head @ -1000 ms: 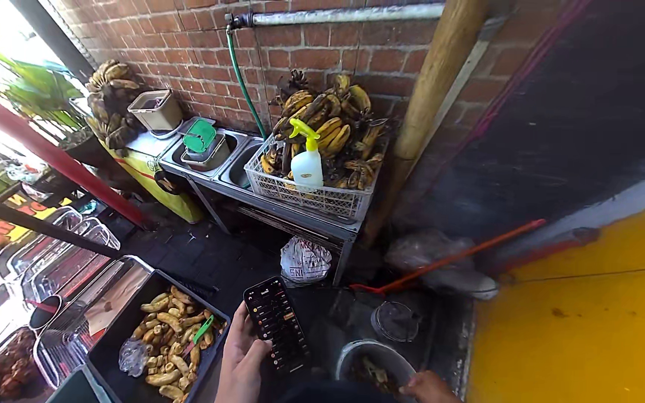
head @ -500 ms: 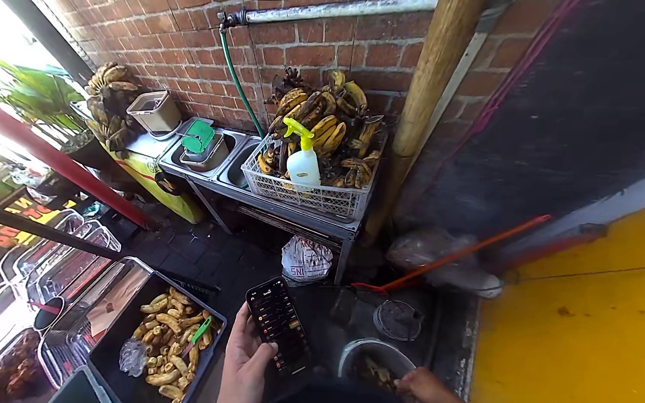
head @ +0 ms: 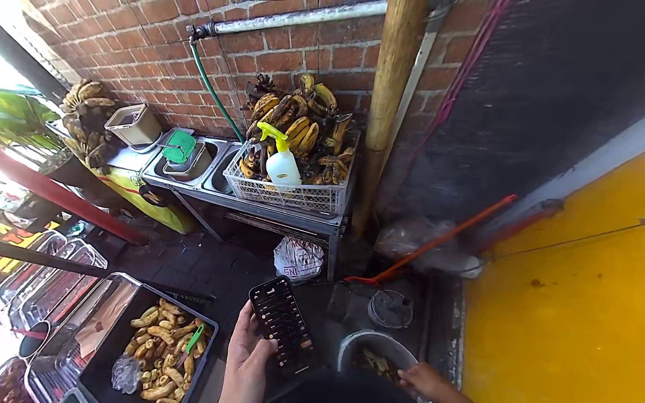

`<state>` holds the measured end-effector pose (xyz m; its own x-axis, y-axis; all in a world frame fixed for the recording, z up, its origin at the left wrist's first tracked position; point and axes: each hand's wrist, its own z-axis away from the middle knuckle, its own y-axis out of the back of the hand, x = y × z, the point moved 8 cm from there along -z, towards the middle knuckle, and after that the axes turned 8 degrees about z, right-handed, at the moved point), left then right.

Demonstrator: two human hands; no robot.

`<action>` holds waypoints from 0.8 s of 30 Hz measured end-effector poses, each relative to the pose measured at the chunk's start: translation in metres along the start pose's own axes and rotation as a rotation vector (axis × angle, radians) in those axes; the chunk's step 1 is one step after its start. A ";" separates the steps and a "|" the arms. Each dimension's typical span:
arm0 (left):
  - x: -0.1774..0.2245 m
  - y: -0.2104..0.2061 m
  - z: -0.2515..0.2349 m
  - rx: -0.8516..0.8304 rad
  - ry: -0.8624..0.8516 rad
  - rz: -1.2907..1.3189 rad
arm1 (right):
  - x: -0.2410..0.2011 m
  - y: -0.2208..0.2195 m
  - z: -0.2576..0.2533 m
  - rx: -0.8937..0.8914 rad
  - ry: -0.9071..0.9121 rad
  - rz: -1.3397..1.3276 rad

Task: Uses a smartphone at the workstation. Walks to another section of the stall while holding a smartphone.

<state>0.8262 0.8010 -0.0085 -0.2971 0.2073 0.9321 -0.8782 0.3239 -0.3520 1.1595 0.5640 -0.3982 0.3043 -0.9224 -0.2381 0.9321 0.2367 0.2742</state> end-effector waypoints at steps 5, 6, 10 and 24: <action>-0.001 -0.003 0.004 -0.044 -0.001 -0.001 | 0.005 -0.002 0.004 0.009 0.078 0.327; -0.001 -0.004 0.004 -0.049 -0.003 0.005 | 0.004 0.001 0.005 0.038 0.091 0.410; -0.004 -0.005 0.008 -0.057 0.004 0.016 | 0.004 0.007 0.008 0.120 0.100 0.429; -0.003 -0.006 0.019 -0.048 -0.011 -0.016 | 0.002 0.008 0.002 0.122 0.107 0.237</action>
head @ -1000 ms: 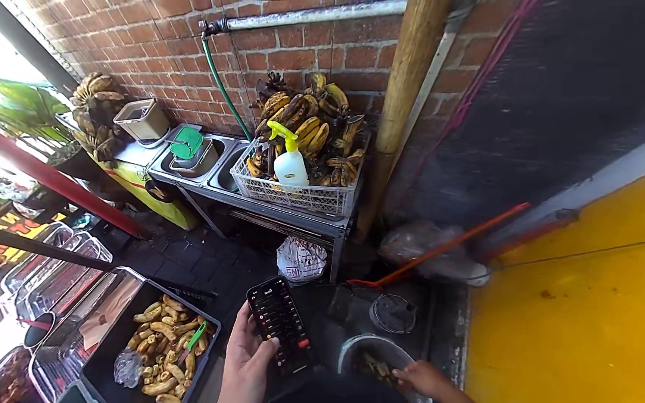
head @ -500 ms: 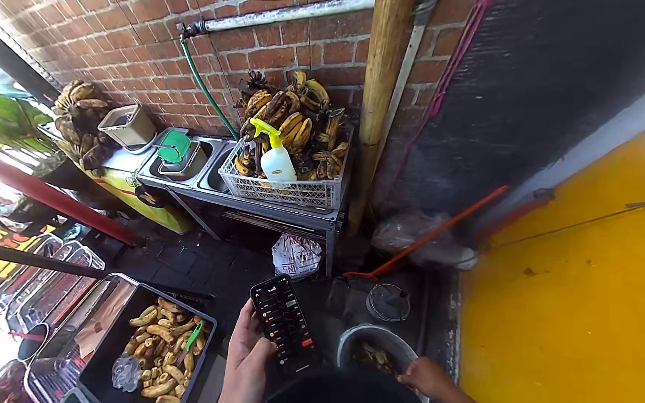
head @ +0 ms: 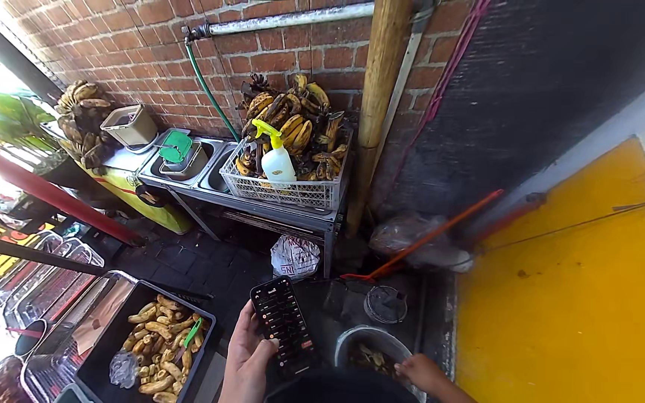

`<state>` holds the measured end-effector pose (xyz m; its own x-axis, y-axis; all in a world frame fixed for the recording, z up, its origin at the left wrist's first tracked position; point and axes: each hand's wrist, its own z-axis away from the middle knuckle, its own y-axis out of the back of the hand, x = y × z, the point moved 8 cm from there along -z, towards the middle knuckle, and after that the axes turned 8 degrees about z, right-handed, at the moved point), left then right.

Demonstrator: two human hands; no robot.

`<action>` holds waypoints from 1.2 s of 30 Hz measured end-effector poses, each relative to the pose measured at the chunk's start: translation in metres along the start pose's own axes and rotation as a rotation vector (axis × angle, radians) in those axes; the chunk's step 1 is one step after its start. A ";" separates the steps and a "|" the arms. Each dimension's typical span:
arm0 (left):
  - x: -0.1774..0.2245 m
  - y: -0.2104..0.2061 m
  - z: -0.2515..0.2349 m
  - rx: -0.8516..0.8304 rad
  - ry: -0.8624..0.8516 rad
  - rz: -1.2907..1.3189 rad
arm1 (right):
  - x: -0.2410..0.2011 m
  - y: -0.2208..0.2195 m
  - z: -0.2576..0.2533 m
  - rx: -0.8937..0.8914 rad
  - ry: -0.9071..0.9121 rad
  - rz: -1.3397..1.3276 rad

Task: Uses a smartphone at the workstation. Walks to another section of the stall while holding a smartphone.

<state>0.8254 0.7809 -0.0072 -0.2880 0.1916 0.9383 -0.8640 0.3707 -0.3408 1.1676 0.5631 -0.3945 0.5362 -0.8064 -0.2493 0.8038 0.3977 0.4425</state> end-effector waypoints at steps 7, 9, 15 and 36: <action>-0.002 -0.004 0.003 -0.023 0.004 0.004 | 0.010 -0.002 0.011 0.028 -0.005 0.085; -0.003 -0.004 0.004 -0.021 0.004 -0.017 | 0.015 -0.001 0.014 0.068 -0.009 0.054; -0.006 -0.008 0.006 -0.027 0.022 -0.028 | 0.035 -0.032 0.008 -0.064 -0.055 -0.082; 0.007 0.026 0.005 -0.074 0.055 0.074 | -0.002 -0.018 0.034 0.142 -0.070 -0.013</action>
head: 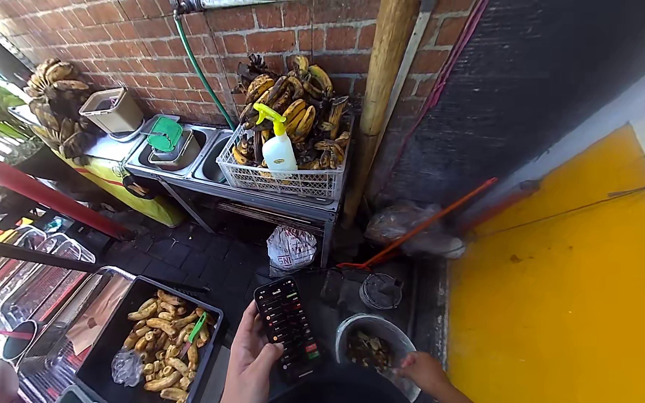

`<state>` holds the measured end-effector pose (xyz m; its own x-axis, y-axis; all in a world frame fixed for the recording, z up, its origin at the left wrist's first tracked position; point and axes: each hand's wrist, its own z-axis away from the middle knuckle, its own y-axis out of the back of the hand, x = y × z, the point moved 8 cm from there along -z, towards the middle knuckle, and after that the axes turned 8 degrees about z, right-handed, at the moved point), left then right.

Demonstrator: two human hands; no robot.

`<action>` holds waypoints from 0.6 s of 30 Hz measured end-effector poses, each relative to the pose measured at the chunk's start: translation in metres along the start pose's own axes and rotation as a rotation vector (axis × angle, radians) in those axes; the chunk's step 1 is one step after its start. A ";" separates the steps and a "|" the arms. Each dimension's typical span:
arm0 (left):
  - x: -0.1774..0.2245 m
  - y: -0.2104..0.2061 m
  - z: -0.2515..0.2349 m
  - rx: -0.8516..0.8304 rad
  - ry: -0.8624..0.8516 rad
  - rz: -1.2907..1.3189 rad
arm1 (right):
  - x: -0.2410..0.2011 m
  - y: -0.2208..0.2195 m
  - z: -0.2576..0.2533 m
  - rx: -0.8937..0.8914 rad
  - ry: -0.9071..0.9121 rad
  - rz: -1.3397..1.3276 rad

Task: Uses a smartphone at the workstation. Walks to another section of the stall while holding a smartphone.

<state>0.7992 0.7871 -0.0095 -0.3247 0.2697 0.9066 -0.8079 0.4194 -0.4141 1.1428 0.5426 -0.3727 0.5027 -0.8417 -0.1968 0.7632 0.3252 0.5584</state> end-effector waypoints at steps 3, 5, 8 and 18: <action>0.008 0.015 0.001 0.035 0.009 -0.003 | -0.024 0.008 0.011 0.029 0.025 0.002; 0.013 0.025 0.000 0.054 0.012 -0.006 | -0.039 0.009 0.014 0.024 0.036 0.043; 0.021 0.043 -0.001 0.081 0.012 0.000 | -0.062 0.005 0.012 -0.015 0.056 0.086; 0.025 0.092 -0.020 0.164 0.029 0.039 | -0.125 0.016 -0.002 -0.027 0.065 0.108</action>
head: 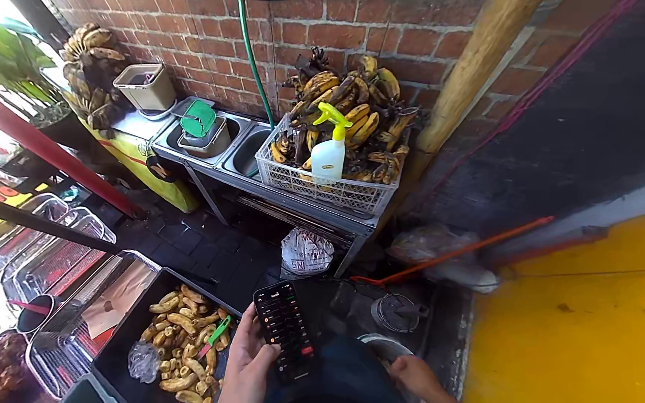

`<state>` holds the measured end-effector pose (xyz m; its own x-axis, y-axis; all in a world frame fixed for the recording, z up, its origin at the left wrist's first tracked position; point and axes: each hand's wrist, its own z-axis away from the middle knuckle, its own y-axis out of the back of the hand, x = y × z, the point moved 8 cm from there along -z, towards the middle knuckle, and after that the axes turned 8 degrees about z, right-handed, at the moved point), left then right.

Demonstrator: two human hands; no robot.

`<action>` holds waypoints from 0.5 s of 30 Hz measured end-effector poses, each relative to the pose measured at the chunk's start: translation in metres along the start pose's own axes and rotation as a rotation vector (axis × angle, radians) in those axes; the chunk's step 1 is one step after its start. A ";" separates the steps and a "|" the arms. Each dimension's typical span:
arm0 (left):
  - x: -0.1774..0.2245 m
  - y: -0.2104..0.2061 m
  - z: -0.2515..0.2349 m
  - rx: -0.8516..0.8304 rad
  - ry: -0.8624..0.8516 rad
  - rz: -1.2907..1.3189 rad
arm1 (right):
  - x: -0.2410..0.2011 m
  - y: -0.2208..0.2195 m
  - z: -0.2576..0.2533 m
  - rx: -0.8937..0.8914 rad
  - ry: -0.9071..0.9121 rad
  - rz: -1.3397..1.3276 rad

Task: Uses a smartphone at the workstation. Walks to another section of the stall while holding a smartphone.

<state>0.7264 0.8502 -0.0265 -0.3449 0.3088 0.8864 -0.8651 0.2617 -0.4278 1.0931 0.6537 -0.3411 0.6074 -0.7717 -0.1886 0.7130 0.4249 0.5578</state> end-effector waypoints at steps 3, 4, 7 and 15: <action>0.002 0.003 -0.023 0.036 -0.006 0.003 | -0.004 0.016 -0.018 -0.006 0.004 0.027; 0.002 0.003 -0.034 0.040 -0.016 0.007 | -0.005 0.022 -0.028 -0.024 0.007 0.039; 0.001 0.000 -0.071 0.082 -0.035 0.006 | -0.001 0.037 -0.060 -0.143 -0.029 0.034; 0.017 -0.031 -0.187 0.118 -0.067 -0.087 | -0.052 0.149 -0.122 -0.108 0.053 0.059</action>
<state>0.8158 1.0178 -0.0312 -0.2872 0.2274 0.9305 -0.9281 0.1742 -0.3290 1.2105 0.8152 -0.3470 0.6647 -0.7192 -0.2021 0.7075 0.5192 0.4795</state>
